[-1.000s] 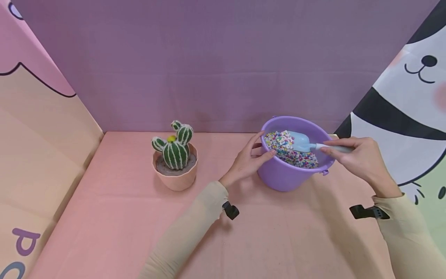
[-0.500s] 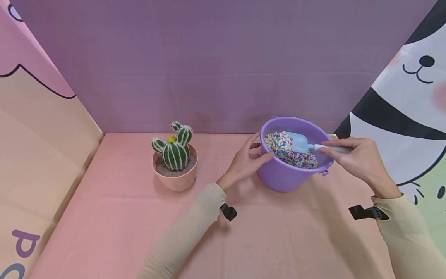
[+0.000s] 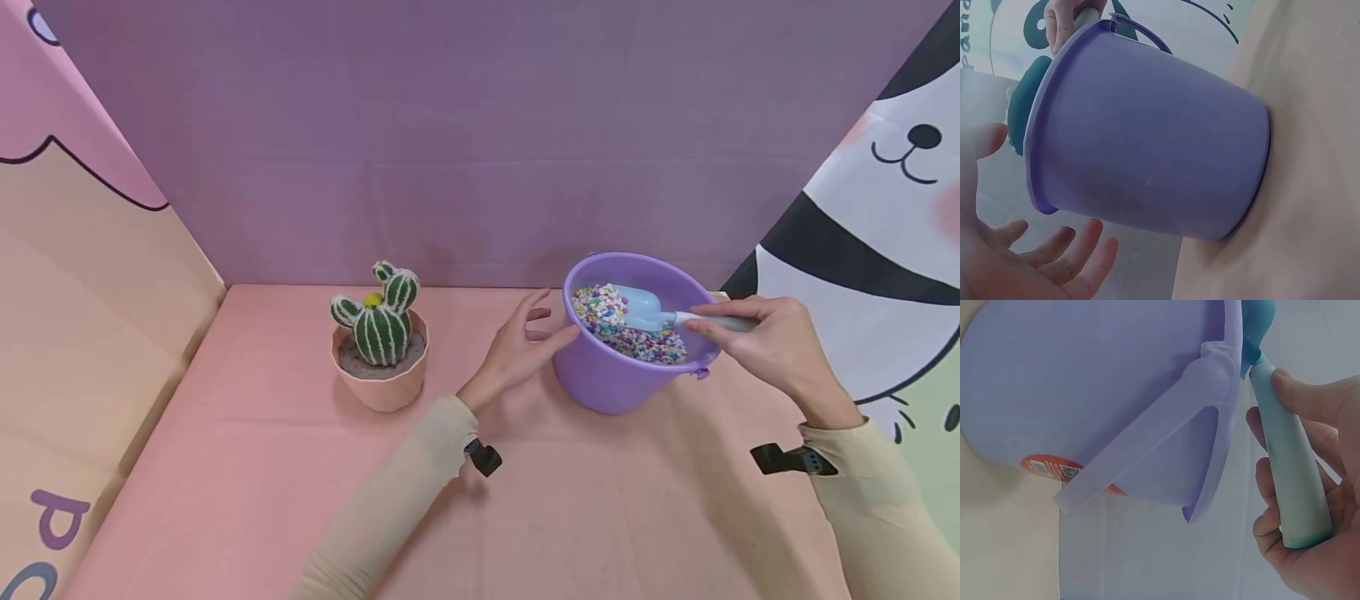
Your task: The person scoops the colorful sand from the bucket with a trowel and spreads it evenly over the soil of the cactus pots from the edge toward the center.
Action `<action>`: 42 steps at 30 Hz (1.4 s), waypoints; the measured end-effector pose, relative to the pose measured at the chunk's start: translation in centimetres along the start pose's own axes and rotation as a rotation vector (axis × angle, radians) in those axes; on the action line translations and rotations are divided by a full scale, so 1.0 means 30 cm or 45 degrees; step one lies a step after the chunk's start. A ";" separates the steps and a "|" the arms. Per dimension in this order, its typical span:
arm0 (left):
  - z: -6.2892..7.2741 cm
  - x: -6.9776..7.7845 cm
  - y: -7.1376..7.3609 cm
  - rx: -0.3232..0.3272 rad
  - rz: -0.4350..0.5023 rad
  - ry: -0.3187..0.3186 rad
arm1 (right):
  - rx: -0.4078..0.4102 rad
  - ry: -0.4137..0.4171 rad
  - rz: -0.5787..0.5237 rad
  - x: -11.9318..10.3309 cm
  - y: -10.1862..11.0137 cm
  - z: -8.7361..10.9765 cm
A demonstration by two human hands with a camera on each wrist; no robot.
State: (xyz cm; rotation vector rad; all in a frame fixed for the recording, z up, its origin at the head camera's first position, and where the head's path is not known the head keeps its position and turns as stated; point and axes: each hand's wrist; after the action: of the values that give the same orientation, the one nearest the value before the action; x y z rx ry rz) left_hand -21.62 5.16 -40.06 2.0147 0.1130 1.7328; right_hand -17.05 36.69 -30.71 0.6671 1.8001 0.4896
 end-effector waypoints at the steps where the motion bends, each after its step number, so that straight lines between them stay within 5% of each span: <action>1: 0.001 -0.001 0.000 0.002 -0.003 -0.002 | -0.002 0.000 -0.001 0.000 0.000 0.000; 16: 0.053 -0.020 0.054 0.018 -0.109 -0.045 | -0.016 -0.015 0.015 -0.005 -0.015 -0.001; 42: 0.260 -0.025 0.258 0.051 -0.205 -0.230 | 0.000 0.000 -0.006 -0.018 -0.016 -0.009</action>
State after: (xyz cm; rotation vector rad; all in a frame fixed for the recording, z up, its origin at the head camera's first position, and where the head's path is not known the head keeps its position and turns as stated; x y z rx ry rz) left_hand -16.23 -4.28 -38.30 2.1182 0.2452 1.4546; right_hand -17.29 35.97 -30.53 0.6625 1.8011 0.4865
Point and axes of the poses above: each hand's wrist, its own z-axis away from the middle knuckle, its own y-axis out of the back of the hand, x = y × z, and after that the axes turned 14 degrees about -z, right-handed
